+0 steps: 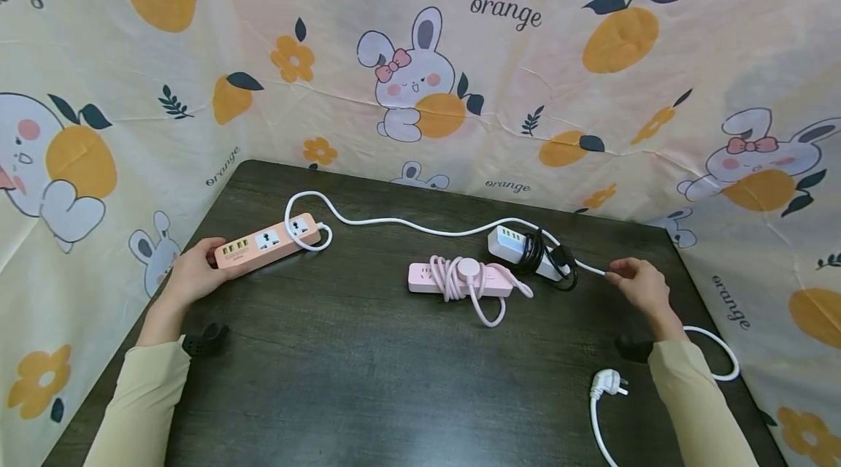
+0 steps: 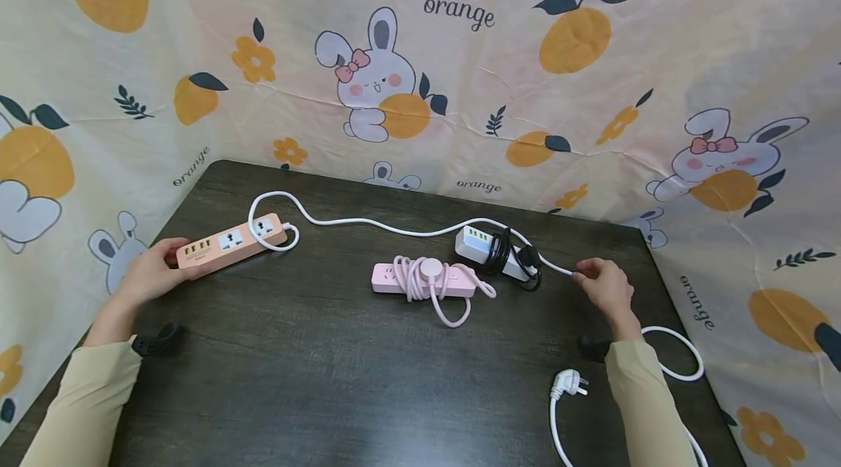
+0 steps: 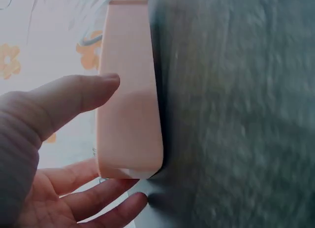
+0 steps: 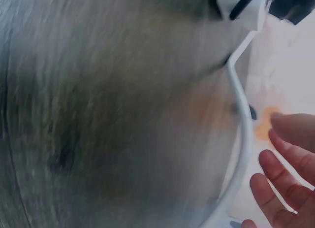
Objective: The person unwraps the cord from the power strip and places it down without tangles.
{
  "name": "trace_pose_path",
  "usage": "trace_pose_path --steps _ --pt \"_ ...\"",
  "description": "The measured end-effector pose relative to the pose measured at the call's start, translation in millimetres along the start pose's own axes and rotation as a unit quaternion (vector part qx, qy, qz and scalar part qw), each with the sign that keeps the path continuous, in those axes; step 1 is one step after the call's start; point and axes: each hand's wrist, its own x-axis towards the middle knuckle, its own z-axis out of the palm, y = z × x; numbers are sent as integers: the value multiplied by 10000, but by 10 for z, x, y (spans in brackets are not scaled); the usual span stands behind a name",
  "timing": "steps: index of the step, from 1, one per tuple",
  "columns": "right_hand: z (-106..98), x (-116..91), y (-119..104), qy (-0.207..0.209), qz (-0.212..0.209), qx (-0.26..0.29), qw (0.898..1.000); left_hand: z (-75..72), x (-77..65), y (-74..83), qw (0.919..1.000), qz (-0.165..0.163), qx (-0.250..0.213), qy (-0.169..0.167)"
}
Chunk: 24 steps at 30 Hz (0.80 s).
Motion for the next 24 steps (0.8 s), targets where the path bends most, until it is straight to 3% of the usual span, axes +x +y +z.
trace_pose_path --steps 4,8,13,17,24 --pt "-12 -44 -86 581 -197 243 9978 25 -7 76 9998 107 32 168" --pt "-52 -113 -209 1074 -394 493 9922 76 -34 156 9951 347 -258 885" --pt "-74 -192 -375 1424 -609 749 9851 153 -74 304 9798 731 -835 1662" --pt "-52 -239 -538 1590 -908 997 9780 206 -84 440 9759 960 -1019 1672" --pt "-18 -306 -851 1618 -1280 1402 9684 295 -65 666 9771 1329 -1147 1204"
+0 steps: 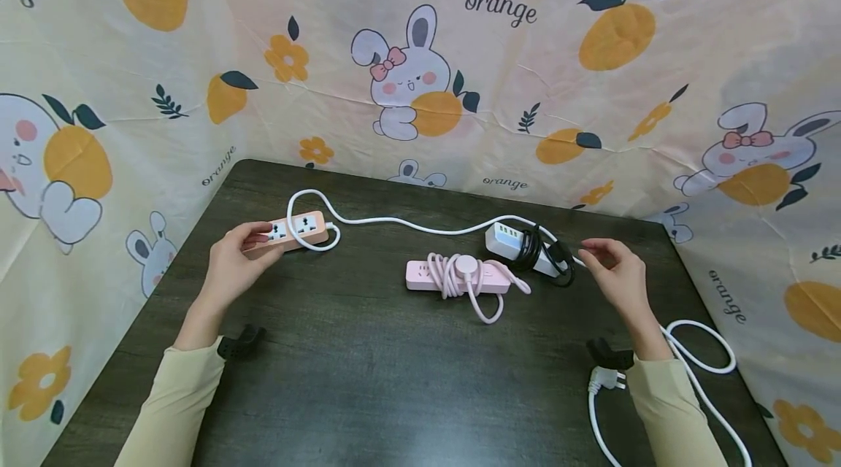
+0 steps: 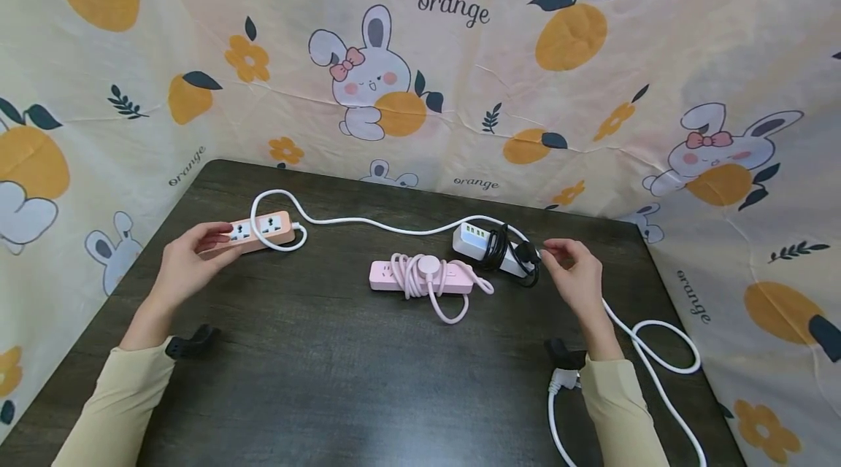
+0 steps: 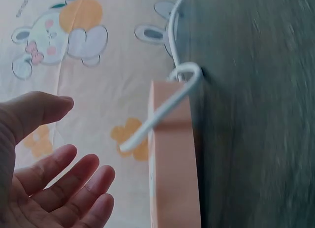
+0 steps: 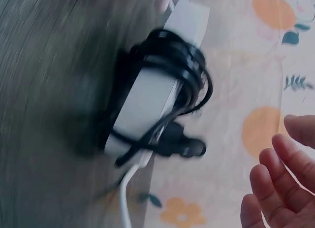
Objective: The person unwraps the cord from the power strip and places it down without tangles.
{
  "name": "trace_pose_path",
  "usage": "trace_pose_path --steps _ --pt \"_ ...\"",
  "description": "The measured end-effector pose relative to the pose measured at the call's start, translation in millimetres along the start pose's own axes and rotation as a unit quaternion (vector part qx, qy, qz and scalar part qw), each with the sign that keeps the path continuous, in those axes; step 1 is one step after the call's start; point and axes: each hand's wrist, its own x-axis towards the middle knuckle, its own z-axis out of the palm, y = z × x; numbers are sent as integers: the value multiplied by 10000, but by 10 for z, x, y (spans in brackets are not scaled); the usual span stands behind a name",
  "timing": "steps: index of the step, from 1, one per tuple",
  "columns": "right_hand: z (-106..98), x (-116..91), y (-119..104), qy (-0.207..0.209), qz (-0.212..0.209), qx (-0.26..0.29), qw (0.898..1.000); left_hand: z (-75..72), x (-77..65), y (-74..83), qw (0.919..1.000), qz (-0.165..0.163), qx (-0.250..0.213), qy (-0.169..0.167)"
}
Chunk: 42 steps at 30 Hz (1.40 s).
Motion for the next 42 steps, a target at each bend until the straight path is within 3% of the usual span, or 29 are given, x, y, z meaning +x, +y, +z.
trace_pose_path --steps 7,17,36,42 --pt "125 -7 -180 -218 -196 237 9993 119 11 86 9985 333 -388 -177" --pt "376 -31 -343 -618 -211 514 9965 277 18 124 9958 256 -726 -492" --pt "820 -58 -719 -992 -690 1378 9831 745 31 357 9887 780 -903 -902" --pt "918 -85 -796 -1112 -568 1470 9812 963 -24 438 9852 930 -801 -1195"
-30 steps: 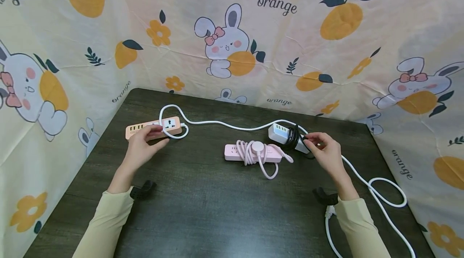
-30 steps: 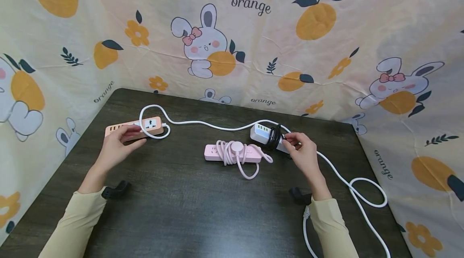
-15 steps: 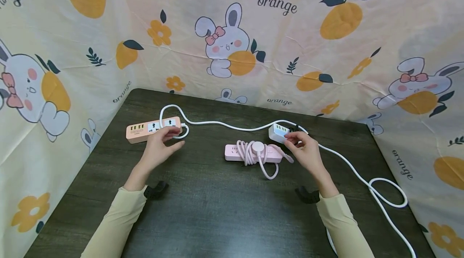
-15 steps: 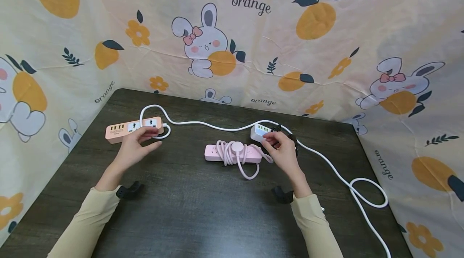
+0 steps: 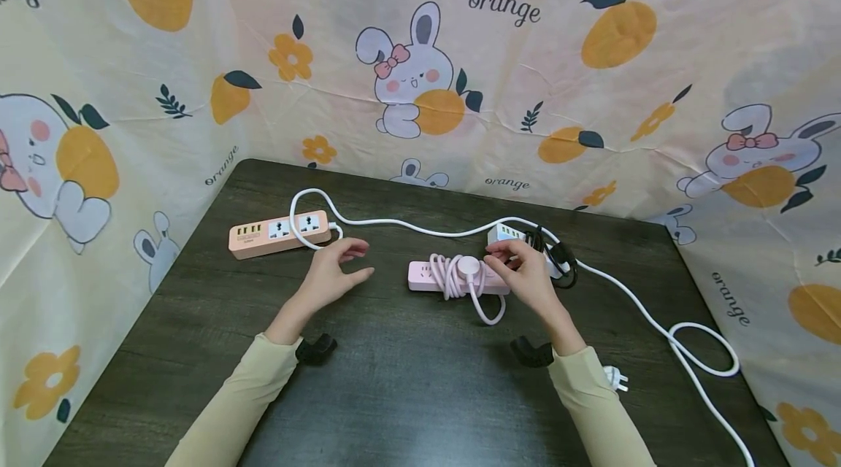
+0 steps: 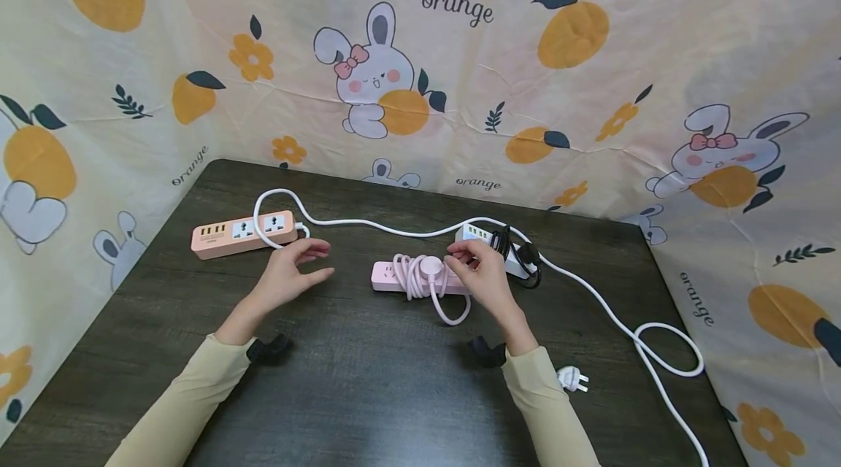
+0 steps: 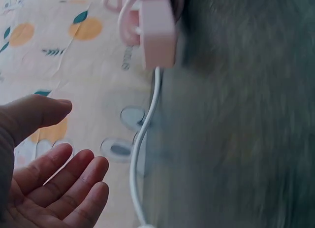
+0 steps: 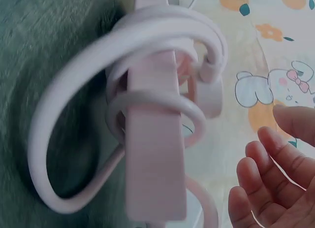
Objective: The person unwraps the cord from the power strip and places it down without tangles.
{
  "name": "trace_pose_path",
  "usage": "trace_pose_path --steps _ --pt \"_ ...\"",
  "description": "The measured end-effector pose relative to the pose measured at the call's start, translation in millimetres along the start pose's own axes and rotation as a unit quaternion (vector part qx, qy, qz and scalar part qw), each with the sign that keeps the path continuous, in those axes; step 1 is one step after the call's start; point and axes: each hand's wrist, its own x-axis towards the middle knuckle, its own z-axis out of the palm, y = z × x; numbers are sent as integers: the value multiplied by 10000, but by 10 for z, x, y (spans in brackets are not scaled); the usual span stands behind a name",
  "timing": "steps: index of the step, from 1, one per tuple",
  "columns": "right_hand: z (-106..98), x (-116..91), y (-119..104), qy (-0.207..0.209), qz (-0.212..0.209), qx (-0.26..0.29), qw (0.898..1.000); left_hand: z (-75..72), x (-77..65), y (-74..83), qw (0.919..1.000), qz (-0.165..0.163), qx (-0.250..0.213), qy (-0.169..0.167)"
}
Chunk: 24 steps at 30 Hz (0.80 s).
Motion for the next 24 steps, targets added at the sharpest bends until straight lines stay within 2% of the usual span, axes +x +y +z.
trace_pose_path --steps 3,10,12,14,17,21,24 --pt "46 -2 -59 -72 108 -49 9999 128 27 18 9999 31 -19 -167" --pt "55 -5 -444 -250 -62 87 9996 372 175 42 9985 -107 -6 -532" --pt "69 1 -466 -220 -54 99 9997 432 218 45 9977 -118 46 -666" --pt "88 2 -459 -186 -75 118 9997 490 256 38 9966 -106 83 -814" --pt "149 7 -320 -176 -24 203 9996 563 293 16 9951 -115 106 -974" --pt "226 13 -118 -229 13 217 9995 631 308 -19 9944 -51 84 -1054" --pt "247 18 -64 -246 -2 224 9994 671 321 -23 9934 79 51 -1140"
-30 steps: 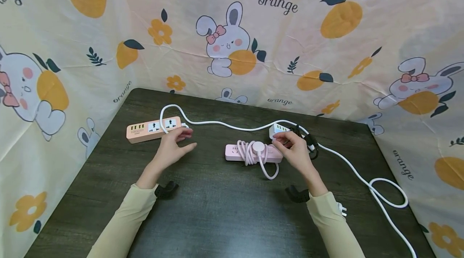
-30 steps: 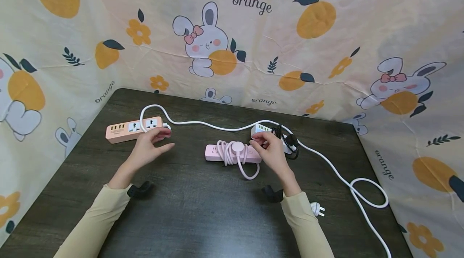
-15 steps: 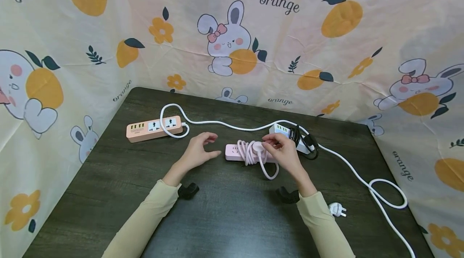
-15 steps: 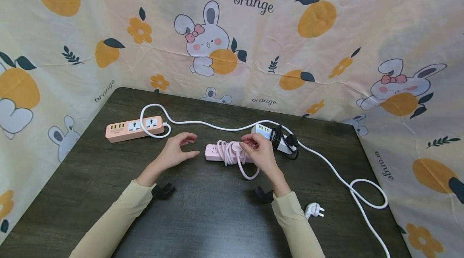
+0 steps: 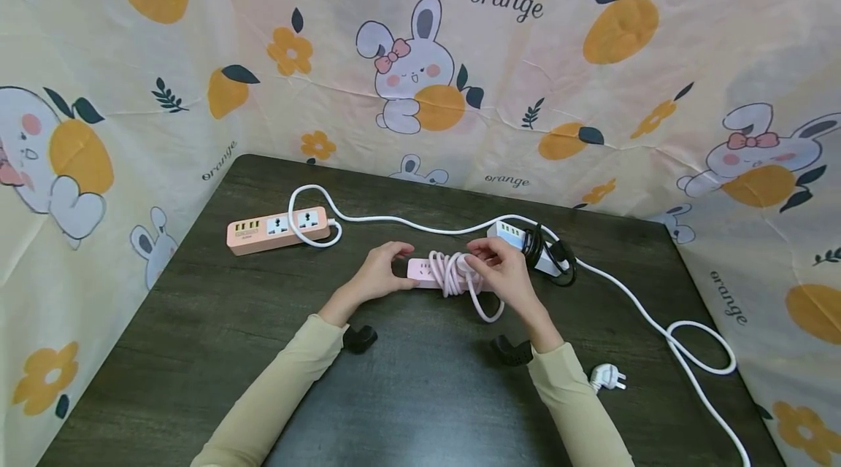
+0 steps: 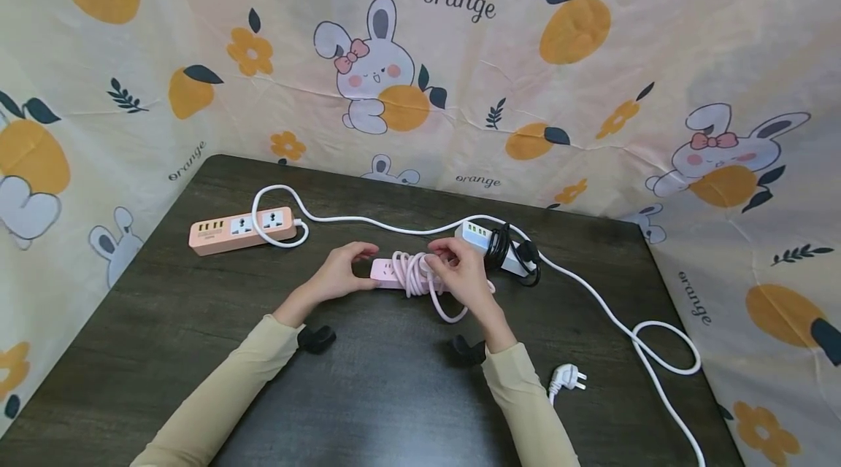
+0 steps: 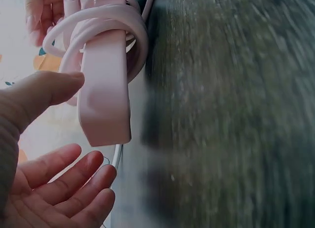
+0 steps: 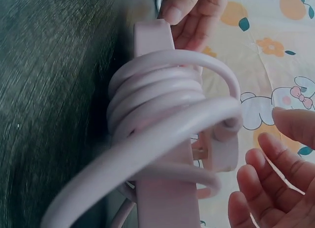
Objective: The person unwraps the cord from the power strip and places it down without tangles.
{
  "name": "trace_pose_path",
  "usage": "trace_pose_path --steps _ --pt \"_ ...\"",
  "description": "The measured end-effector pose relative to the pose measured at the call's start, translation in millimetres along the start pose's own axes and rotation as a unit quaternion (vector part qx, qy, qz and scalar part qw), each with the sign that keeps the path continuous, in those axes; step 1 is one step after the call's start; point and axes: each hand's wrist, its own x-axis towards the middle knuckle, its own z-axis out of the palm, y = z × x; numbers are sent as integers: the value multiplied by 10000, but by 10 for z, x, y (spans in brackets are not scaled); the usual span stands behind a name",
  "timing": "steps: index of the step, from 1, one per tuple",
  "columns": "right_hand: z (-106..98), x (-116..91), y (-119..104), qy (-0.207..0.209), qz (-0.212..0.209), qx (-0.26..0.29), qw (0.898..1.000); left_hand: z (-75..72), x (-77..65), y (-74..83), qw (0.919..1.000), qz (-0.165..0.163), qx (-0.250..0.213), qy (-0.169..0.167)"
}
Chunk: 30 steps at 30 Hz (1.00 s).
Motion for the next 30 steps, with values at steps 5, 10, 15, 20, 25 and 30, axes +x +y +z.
trace_pose_path --steps 5,10,15,20,25,30 --pt "-19 15 -178 -32 55 1 10000 50 74 31 9997 56 60 -248" --pt "28 29 -61 -51 41 -125 9999 114 132 59 9985 -5 395 -384" --pt "33 25 -18 -95 25 -160 9998 148 147 32 9983 44 411 -413" --pt "41 13 -8 -261 -59 -549 9981 230 184 -145 9982 354 368 -326" --pt "54 4 -12 -404 -154 -924 9948 204 177 -54 9980 287 366 -436" --pt "54 -3 -34 -519 -115 -986 9937 173 134 -11 9987 310 145 -369"
